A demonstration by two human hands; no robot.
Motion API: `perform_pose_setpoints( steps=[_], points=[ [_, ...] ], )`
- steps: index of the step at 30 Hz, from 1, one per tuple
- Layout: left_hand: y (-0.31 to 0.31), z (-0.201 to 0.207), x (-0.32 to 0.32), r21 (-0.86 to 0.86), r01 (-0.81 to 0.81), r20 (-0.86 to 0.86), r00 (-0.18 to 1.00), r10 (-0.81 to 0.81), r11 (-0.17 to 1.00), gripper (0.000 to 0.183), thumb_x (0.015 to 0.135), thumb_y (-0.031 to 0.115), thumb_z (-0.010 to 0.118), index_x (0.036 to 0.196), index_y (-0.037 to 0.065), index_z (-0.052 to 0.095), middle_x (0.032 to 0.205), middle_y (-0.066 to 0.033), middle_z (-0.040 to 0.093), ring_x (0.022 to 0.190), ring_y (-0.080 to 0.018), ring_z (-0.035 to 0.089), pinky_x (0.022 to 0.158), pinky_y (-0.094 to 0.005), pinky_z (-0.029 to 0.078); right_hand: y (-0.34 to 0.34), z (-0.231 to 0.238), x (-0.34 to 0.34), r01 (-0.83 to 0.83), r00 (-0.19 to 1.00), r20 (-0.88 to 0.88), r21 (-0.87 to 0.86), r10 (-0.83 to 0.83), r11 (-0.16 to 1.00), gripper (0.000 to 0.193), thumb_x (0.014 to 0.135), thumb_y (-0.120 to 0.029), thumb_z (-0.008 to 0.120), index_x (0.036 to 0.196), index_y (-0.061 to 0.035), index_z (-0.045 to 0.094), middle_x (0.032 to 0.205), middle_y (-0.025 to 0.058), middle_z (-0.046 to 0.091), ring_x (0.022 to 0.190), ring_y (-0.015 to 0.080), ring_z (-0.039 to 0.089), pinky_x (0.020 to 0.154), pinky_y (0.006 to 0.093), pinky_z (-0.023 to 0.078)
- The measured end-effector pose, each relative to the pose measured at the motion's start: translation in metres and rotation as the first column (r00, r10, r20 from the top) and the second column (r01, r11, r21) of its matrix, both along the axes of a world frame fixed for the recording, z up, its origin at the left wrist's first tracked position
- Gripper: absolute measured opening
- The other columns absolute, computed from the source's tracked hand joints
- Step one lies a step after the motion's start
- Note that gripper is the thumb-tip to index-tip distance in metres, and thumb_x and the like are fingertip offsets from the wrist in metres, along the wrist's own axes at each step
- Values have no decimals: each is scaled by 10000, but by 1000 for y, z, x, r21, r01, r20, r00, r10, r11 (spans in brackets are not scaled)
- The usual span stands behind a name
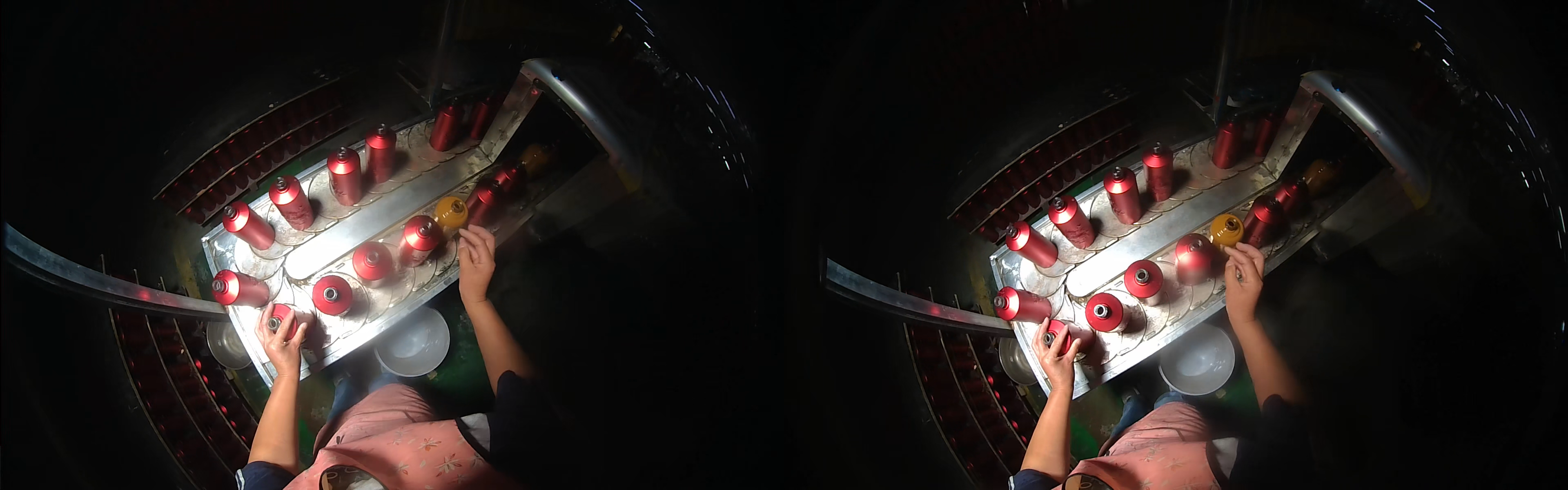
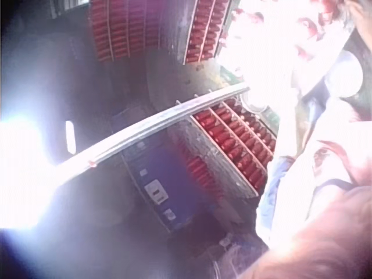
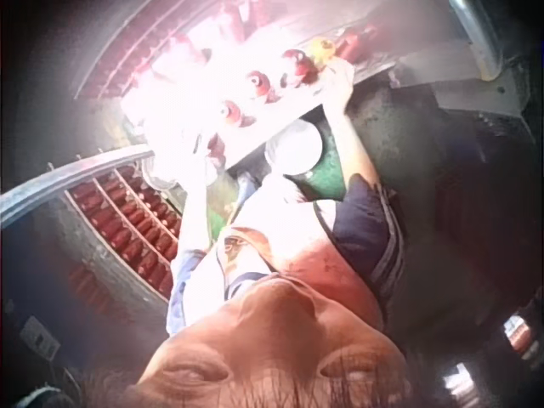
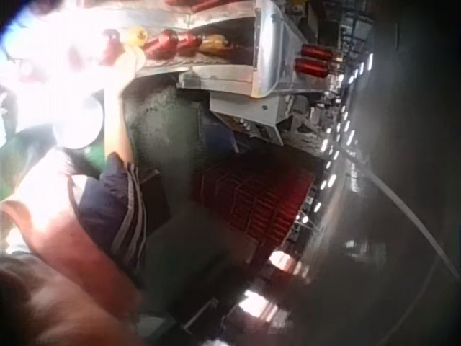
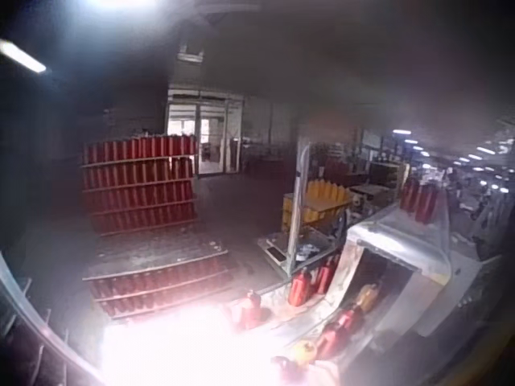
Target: The person repeatedly picks up red spools from a tray and places them onto a rotating carousel. They also move a large black board and handle a metal bowl during the process.
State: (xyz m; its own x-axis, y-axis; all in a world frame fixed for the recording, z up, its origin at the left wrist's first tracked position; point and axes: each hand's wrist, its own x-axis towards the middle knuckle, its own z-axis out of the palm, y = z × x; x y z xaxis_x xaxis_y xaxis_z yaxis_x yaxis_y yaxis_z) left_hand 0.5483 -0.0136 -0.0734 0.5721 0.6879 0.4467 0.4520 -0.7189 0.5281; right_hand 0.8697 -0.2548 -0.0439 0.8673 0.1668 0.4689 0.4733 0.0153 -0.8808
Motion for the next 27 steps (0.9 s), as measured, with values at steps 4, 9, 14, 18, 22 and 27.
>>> perform_pose_setpoints(
  steps=[4, 9, 14, 18, 22, 27],
  points=[
    [-2, -6, 6, -31, -38, -24, 999, 38, 999, 512, 636, 102, 878, 1125, 185, 751, 1461, -145, 476, 1294, -389, 442, 1073, -473, 386, 39, 7, -41, -51, 998, 20, -19, 52, 998, 266, 880, 106, 605, 1102, -17, 685, 1165, 89, 538, 1052, 174, 591, 873, 257, 510],
    [-29, 21, -4, -46, 157, -34, 987, -158, 987, 504, 691, 96, 853, 1171, 200, 736, 1585, -196, 310, 1390, -413, 353, 1135, -477, 311, 56, 6, -117, -70, 996, -50, 109, 75, 992, 263, 872, 107, 607, 1085, -25, 689, 1131, 76, 541, 1028, 155, 585, 865, 254, 507],
    [-50, 62, -110, -157, 263, 114, 962, -247, 952, 388, 763, -10, 743, 1144, 63, 728, 1466, -197, 483, 1310, -366, 471, 1068, -446, 392, 69, 17, -238, -191, 979, -38, 171, 200, 967, 243, 880, 100, 622, 1083, -18, 683, 1105, 64, 551, 987, 137, 595, 821, 242, 522],
    [-45, 55, -250, -431, 221, 249, 961, -120, 875, 273, 823, 3, 714, 1093, 39, 740, 1236, -167, 642, 1138, -288, 597, 951, -381, 480, 107, 37, -375, -339, 940, 16, 109, 340, 934, 274, 819, 116, 632, 1048, -23, 691, 1039, 75, 574, 947, 155, 603, 804, 273, 520],
    [-50, 49, -394, -560, 167, 345, 937, 45, 811, 187, 889, 44, 683, 1067, 27, 741, 1121, -123, 694, 1034, -199, 650, 846, -304, 525, 128, 35, -524, -600, 792, -109, 41, 600, 799, 285, 779, 108, 618, 1017, -22, 708, 988, 85, 589, 919, 181, 602, 812, 295, 514],
    [-48, 22, -567, -622, 22, 417, 855, 308, 782, 185, 942, 47, 649, 1109, -1, 712, 1012, -33, 657, 784, -69, 589, 673, -205, 484, 174, 40, -681, -868, 494, -72, 7, 866, 496, 328, 777, 137, 586, 1014, -43, 724, 1022, 83, 587, 917, 166, 594, 800, 279, 504]
  ],
)
